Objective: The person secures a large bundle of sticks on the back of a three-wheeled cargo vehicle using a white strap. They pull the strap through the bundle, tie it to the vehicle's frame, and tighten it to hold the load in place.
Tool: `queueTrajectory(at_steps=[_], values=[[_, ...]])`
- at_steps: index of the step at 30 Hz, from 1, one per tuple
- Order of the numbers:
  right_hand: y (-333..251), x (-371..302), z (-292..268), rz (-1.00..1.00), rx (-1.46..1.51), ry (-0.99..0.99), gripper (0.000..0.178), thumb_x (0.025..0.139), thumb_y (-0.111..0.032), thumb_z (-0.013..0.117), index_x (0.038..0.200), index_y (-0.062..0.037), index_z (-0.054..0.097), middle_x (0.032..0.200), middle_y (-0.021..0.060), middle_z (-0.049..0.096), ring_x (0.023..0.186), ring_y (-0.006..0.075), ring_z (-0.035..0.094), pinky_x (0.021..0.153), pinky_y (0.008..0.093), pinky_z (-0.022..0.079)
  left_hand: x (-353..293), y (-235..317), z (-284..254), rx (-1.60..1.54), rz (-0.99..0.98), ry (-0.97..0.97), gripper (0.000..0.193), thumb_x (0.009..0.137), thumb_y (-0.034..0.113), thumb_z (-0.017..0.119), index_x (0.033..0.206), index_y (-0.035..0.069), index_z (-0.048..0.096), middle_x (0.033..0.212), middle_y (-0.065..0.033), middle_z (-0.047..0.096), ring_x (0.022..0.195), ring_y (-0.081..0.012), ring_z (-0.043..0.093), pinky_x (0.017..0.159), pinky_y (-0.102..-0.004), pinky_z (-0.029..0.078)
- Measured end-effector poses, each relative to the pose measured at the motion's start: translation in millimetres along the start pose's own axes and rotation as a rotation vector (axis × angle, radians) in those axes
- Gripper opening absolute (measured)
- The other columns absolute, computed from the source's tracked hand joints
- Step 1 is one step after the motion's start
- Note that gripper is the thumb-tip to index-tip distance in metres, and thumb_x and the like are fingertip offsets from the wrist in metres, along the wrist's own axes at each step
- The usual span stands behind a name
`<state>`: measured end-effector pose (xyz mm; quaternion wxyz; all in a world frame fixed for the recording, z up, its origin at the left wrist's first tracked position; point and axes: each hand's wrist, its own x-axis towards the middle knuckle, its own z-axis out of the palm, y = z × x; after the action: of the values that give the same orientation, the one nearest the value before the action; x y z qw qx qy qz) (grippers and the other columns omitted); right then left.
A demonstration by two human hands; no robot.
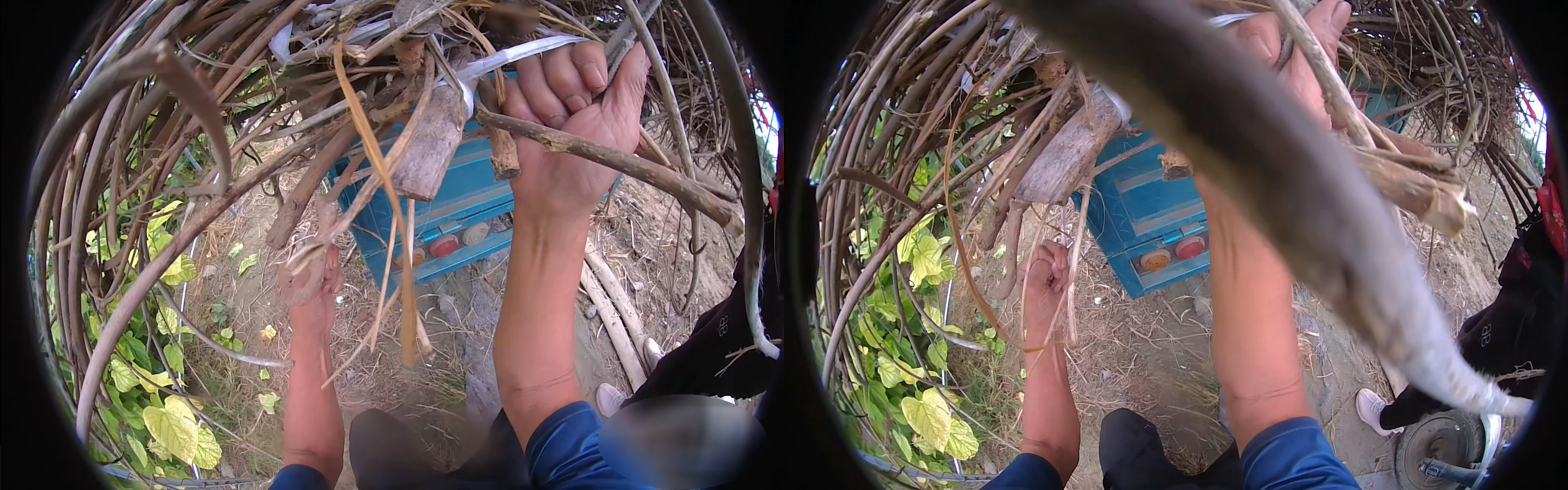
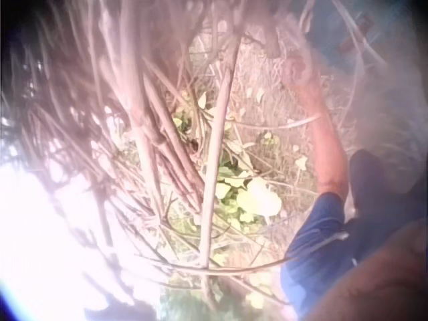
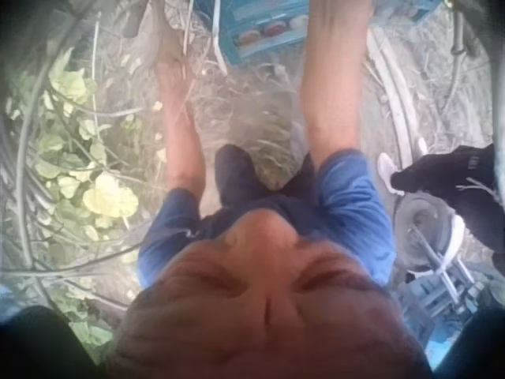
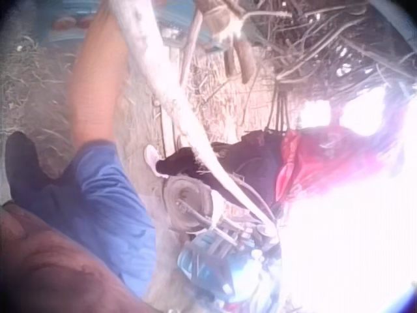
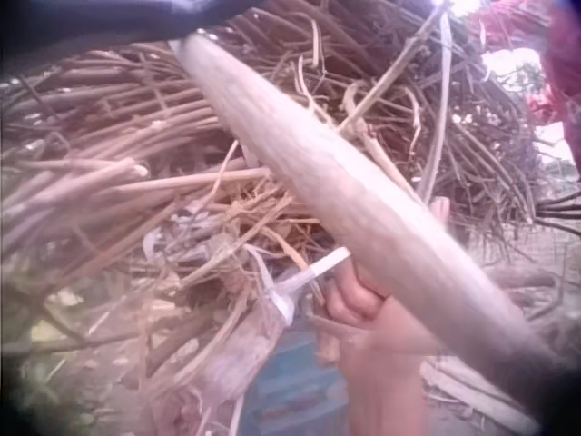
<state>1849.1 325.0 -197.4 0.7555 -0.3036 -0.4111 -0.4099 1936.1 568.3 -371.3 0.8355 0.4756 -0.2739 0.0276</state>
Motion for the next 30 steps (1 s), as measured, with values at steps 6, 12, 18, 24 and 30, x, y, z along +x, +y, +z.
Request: queueTrajectory(at_steps=[6, 12, 18, 24, 30], values=[[13.8, -14.0, 7.6, -0.124, -0.279, 0.155, 0.052, 0.1, -0.059, 0.043, 0.07, -0.0167, 0.036, 0.057, -0.0065, 0.022, 0.047, 0.0068, 0.019, 0.042, 0.0231, 0.018, -21.8, 23.0, 20.5, -0.285, -0.079, 0.096, 0.019, 0.082, 0.001, 0.057, 0.067, 0.002, 0.046, 0.071, -0.0062, 0.049, 0.046, -0.0086, 0.034, 0.042, -0.0239, 0.032], [30.7, -17.9, 11.7, -0.168, -0.302, 0.13, 0.053, 0.098, -0.06, 0.045, 0.071, -0.016, 0.038, 0.057, -0.0071, 0.023, 0.047, 0.0071, 0.02, 0.042, 0.0229, 0.019, -36.6, 26.7, 37.7, -0.256, -0.074, 0.111, 0.015, 0.086, 0.005, 0.056, 0.074, 0.004, 0.048, 0.07, -0.0055, 0.048, 0.047, -0.0075, 0.032, 0.044, -0.0238, 0.03], [21.3, -10.1, 13.4, -0.078, -0.201, 0.215, 0.05, 0.099, -0.058, 0.046, 0.076, -0.014, 0.042, 0.06, -0.005, 0.03, 0.05, 0.0073, 0.026, 0.046, 0.0227, 0.023, -43.1, 30.0, 50.4, -0.256, -0.159, 0.155, 0.015, 0.08, -0.001, 0.045, 0.065, 0.004, 0.048, 0.07, -0.0065, 0.05, 0.05, -0.009, 0.033, 0.046, -0.024, 0.031], [-32.8, -4.6, 34.4, 0.061, 0.03, -0.266, 0.035, 0.103, -0.036, 0.044, 0.075, -0.0153, 0.04, 0.063, -0.0048, 0.032, 0.053, 0.0081, 0.026, 0.052, 0.0267, 0.024, -113.7, 8.1, 60.4, 0.118, -0.184, -0.139, 0.019, 0.08, -0.004, 0.041, 0.065, 0.001, 0.051, 0.073, -0.0109, 0.058, 0.056, -0.0106, 0.044, 0.049, -0.0246, 0.036], [-167.8, -32.7, 69.8, -0.121, -0.003, 0.086, 0.032, 0.103, -0.03, 0.046, 0.076, -0.013, 0.049, 0.061, -0.0006, 0.04, 0.045, 0.0116, 0.032, 0.047, 0.0238, 0.032, -49.4, 63.0, 63.3, 0.512, 0.037, -0.446, 0.016, 0.081, -0.003, 0.045, 0.069, 0.0, 0.054, 0.076, -0.0081, 0.058, 0.064, -0.0121, 0.053, 0.058, -0.0264, 0.044]])
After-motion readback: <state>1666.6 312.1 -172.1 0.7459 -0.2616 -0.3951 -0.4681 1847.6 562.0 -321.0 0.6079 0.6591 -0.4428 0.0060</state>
